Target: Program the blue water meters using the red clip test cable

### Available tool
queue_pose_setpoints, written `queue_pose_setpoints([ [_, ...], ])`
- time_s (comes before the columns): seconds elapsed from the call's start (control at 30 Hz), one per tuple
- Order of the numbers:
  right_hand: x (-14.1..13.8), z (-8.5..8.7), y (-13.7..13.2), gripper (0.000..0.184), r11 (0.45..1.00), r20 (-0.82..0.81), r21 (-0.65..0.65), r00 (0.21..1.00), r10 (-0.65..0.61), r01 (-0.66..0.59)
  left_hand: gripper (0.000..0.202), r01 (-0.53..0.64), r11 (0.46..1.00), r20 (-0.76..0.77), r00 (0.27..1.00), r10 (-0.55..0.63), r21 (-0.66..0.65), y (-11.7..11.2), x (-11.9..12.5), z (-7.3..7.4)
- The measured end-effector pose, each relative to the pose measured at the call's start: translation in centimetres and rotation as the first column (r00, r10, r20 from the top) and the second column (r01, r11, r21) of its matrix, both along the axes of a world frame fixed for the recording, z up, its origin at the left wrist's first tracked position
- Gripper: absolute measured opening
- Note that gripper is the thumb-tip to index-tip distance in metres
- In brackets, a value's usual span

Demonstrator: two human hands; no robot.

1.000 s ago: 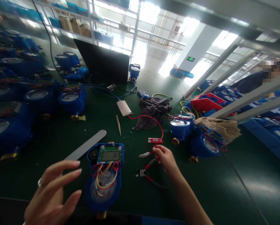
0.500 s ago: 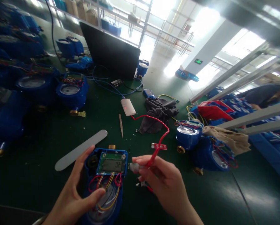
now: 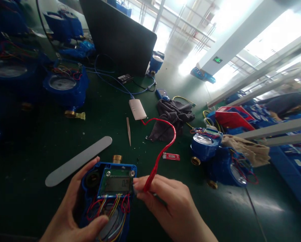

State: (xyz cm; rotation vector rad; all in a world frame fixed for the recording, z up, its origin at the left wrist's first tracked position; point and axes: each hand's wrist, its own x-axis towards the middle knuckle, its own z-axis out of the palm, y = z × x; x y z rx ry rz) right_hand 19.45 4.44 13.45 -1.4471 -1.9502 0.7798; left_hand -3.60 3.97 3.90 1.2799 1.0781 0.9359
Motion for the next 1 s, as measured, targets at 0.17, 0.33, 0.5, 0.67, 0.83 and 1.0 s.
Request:
queue_pose_setpoints([
  [0.17, -0.1, -0.3, -0.3, 0.018, 0.999, 0.02, 0.017, 0.999, -0.033, 0.033, 0.081, 0.009, 1.0, -0.015, 1.0, -0.009, -0.013, 0.0, 0.0, 0.3],
  [0.33, 0.0, -1.0, -1.2, 0.02, 0.995, 0.037, 0.037, 0.995, -0.091, 0.089, 0.078, -0.004, 0.999, -0.079, 0.997, 0.007, 0.038, -0.2, 0.0, 0.3],
  [0.5, -0.2, -0.4, -0.9, 0.02, 0.989, 0.07, 0.009, 0.987, -0.145, 0.145, 0.072, -0.02, 0.998, -0.119, 0.993, 0.026, 0.054, -0.3, 0.2, 0.4],
  [0.67, -0.5, 0.2, -0.1, 0.016, 0.988, 0.08, -0.051, 0.987, -0.139, 0.143, 0.07, -0.015, 0.996, -0.137, 0.99, 0.028, 0.092, -0.4, 0.2, 0.4],
  [0.83, -0.7, 0.4, 0.3, 0.012, 0.989, 0.129, -0.099, 0.987, -0.096, 0.11, 0.074, -0.006, 0.994, -0.133, 0.991, 0.021, 0.108, -0.3, -0.1, 0.0],
  [1.0, -0.5, 0.4, 0.1, 0.012, 0.993, 0.152, -0.077, 0.985, -0.079, 0.091, 0.075, -0.013, 0.995, -0.095, 0.995, 0.023, 0.101, -0.3, 0.0, 0.0],
])
